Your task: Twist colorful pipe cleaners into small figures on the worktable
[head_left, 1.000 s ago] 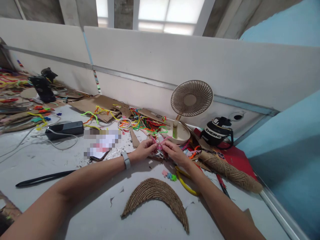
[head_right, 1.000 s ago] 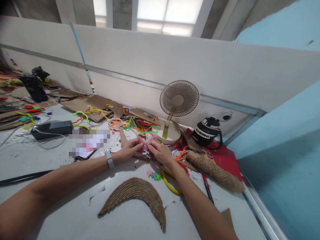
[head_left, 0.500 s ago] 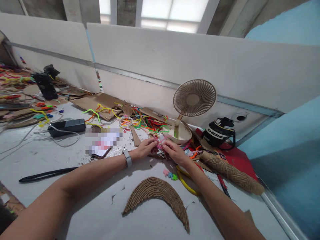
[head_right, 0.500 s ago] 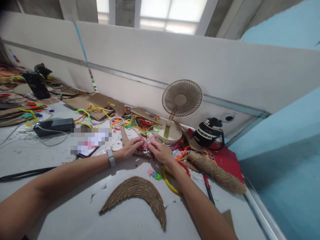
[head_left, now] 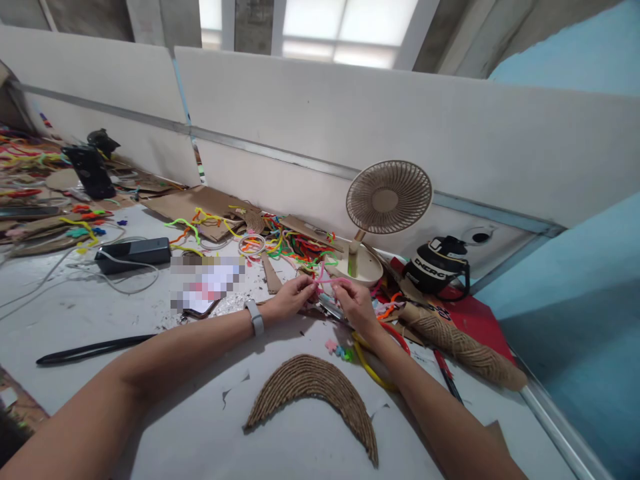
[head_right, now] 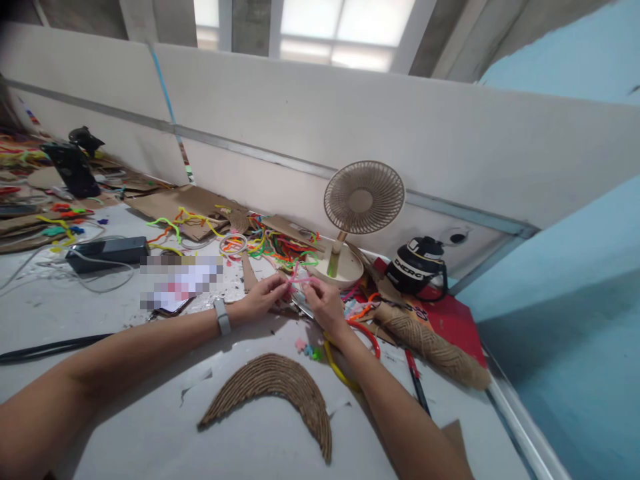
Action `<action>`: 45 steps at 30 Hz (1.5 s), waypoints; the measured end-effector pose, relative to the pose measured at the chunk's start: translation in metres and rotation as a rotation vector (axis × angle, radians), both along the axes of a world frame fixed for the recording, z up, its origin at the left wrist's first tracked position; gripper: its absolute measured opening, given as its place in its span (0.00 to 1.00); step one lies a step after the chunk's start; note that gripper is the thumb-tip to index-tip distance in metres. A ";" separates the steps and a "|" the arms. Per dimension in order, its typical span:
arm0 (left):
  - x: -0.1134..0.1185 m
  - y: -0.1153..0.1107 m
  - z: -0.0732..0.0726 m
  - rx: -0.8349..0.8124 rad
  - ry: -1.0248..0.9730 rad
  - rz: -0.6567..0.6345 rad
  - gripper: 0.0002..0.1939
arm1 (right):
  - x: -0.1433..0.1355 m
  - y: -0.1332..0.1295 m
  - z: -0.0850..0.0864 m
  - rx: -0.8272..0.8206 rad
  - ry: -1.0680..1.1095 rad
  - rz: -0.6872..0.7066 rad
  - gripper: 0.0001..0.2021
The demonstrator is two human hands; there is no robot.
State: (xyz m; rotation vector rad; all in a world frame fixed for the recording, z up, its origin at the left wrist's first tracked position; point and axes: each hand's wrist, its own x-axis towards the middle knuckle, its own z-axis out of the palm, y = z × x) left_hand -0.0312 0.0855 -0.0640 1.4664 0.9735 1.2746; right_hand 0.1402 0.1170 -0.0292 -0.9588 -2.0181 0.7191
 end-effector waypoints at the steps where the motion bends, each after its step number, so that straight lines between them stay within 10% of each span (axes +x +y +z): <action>1: 0.000 -0.001 0.000 0.001 0.027 -0.002 0.18 | 0.001 -0.001 0.002 0.087 0.018 -0.041 0.14; 10: 0.000 -0.005 0.001 0.112 0.223 0.030 0.15 | 0.006 -0.007 0.037 0.453 0.031 -0.231 0.11; 15: 0.000 -0.005 -0.002 0.159 0.261 -0.011 0.15 | 0.003 0.003 0.024 0.081 -0.332 -0.010 0.16; 25: 0.003 0.001 -0.003 -0.054 -0.066 -0.099 0.20 | 0.002 0.015 0.004 -0.462 0.037 0.223 0.17; 45: 0.000 -0.004 0.009 -0.324 -0.390 -0.153 0.20 | -0.011 0.003 -0.006 -0.437 0.229 0.106 0.20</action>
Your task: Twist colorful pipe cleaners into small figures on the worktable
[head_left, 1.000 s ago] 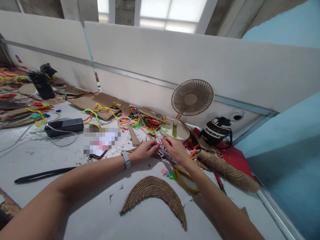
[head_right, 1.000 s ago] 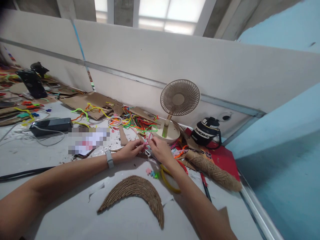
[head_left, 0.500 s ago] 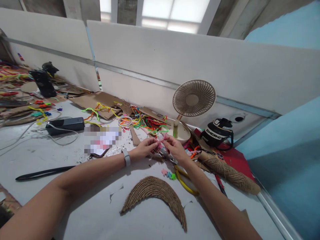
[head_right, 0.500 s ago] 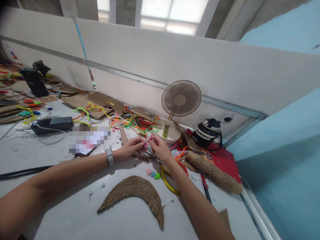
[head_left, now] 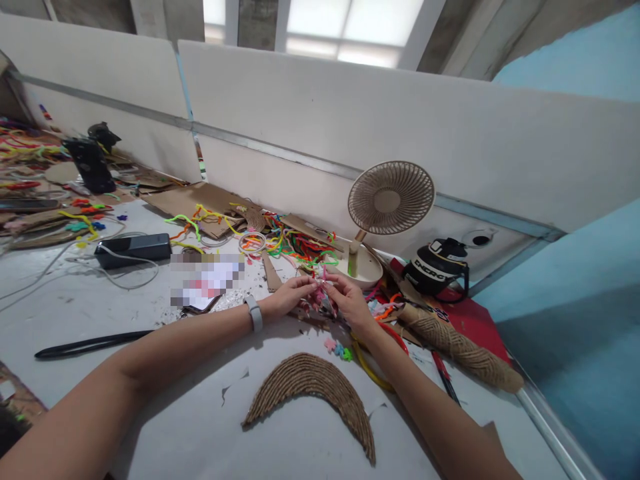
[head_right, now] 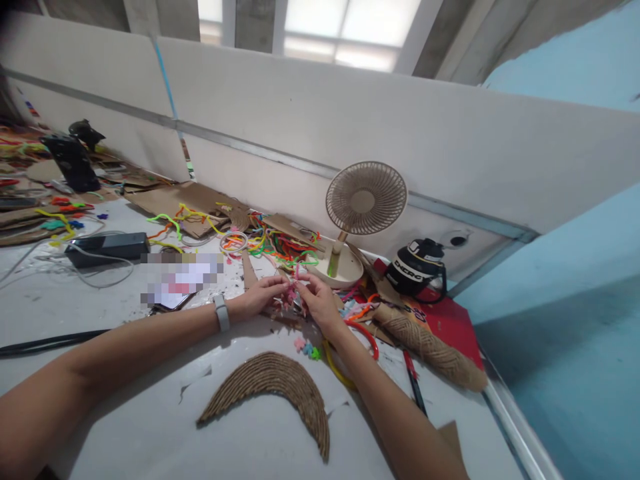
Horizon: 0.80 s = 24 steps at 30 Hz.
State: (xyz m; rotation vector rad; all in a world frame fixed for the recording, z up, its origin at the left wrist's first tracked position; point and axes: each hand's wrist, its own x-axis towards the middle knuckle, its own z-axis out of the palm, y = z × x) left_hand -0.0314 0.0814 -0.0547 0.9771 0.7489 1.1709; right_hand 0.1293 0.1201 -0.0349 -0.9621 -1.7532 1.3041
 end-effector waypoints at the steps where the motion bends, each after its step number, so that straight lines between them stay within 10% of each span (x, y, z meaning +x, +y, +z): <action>1: 0.000 0.000 -0.001 0.000 -0.002 0.001 0.20 | 0.000 0.000 -0.001 -0.008 0.012 -0.001 0.20; 24: 0.000 0.003 -0.003 0.008 0.002 -0.007 0.07 | -0.004 -0.003 -0.006 -0.028 0.045 -0.056 0.20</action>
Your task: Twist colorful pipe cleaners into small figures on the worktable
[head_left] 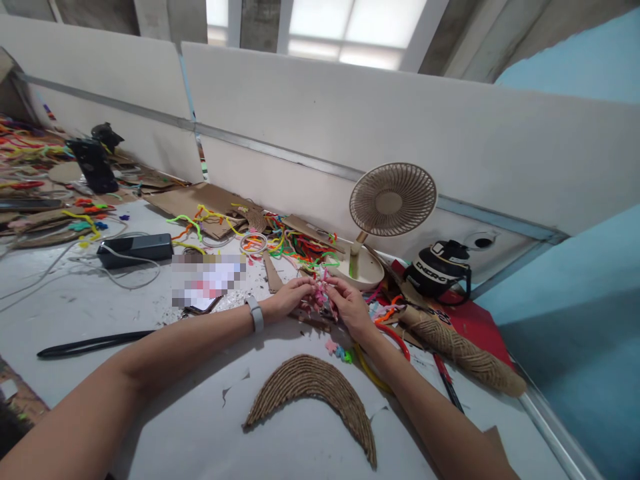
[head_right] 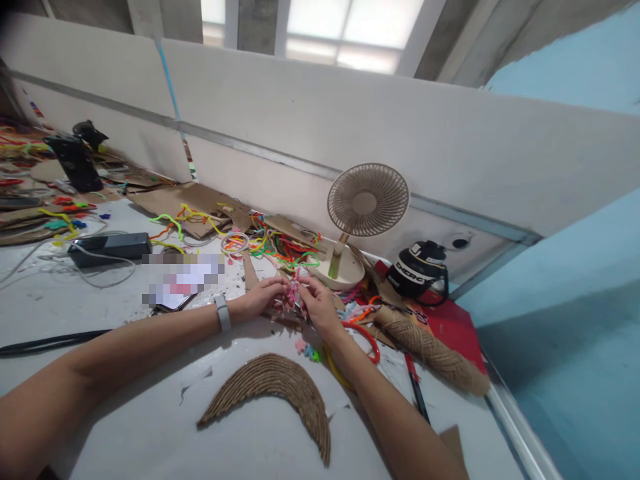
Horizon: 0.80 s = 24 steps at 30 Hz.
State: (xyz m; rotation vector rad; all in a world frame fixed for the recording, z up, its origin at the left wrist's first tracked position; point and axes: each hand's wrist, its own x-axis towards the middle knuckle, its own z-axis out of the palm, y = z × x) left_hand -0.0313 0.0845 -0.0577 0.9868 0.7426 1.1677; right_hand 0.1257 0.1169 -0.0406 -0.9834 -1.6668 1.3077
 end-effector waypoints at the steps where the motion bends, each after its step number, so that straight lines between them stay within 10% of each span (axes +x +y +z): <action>1: 0.000 0.000 0.000 0.004 -0.004 0.000 0.07 | 0.000 0.000 0.000 -0.002 -0.001 0.000 0.20; 24: -0.002 -0.005 0.001 0.055 0.001 -0.090 0.20 | 0.008 0.010 0.001 -0.023 -0.057 0.068 0.23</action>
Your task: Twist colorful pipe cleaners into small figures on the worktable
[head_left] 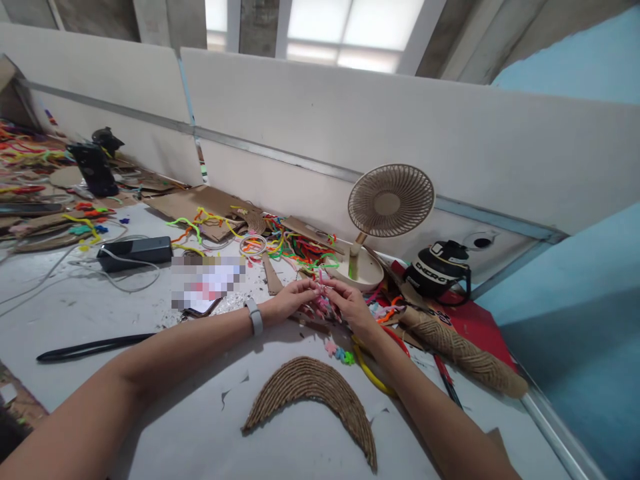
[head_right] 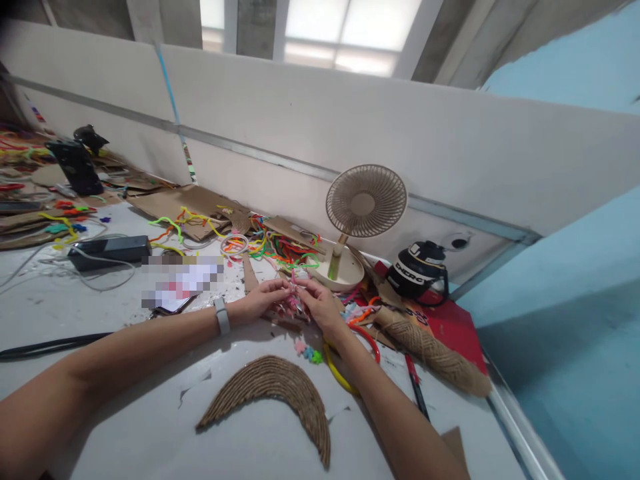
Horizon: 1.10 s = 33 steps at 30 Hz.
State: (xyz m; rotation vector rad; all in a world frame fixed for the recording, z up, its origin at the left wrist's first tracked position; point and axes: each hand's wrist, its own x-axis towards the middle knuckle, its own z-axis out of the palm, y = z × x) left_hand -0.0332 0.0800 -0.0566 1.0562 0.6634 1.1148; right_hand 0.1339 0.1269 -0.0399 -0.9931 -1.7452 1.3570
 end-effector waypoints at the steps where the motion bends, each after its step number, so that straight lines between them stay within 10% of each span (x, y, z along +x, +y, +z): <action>1: 0.000 0.000 0.000 0.009 -0.001 -0.010 0.20 | 0.000 -0.001 0.001 -0.010 0.007 0.013 0.24; 6: 0.000 0.002 -0.003 0.022 -0.016 -0.024 0.20 | 0.001 -0.002 0.006 -0.108 0.079 0.053 0.24; 13: 0.003 0.007 -0.003 -0.008 -0.116 0.197 0.24 | 0.000 0.005 0.009 -0.202 0.364 -0.264 0.17; 33: 0.006 0.004 0.006 0.024 -0.033 0.382 0.22 | -0.013 -0.010 0.001 0.045 0.197 -0.210 0.17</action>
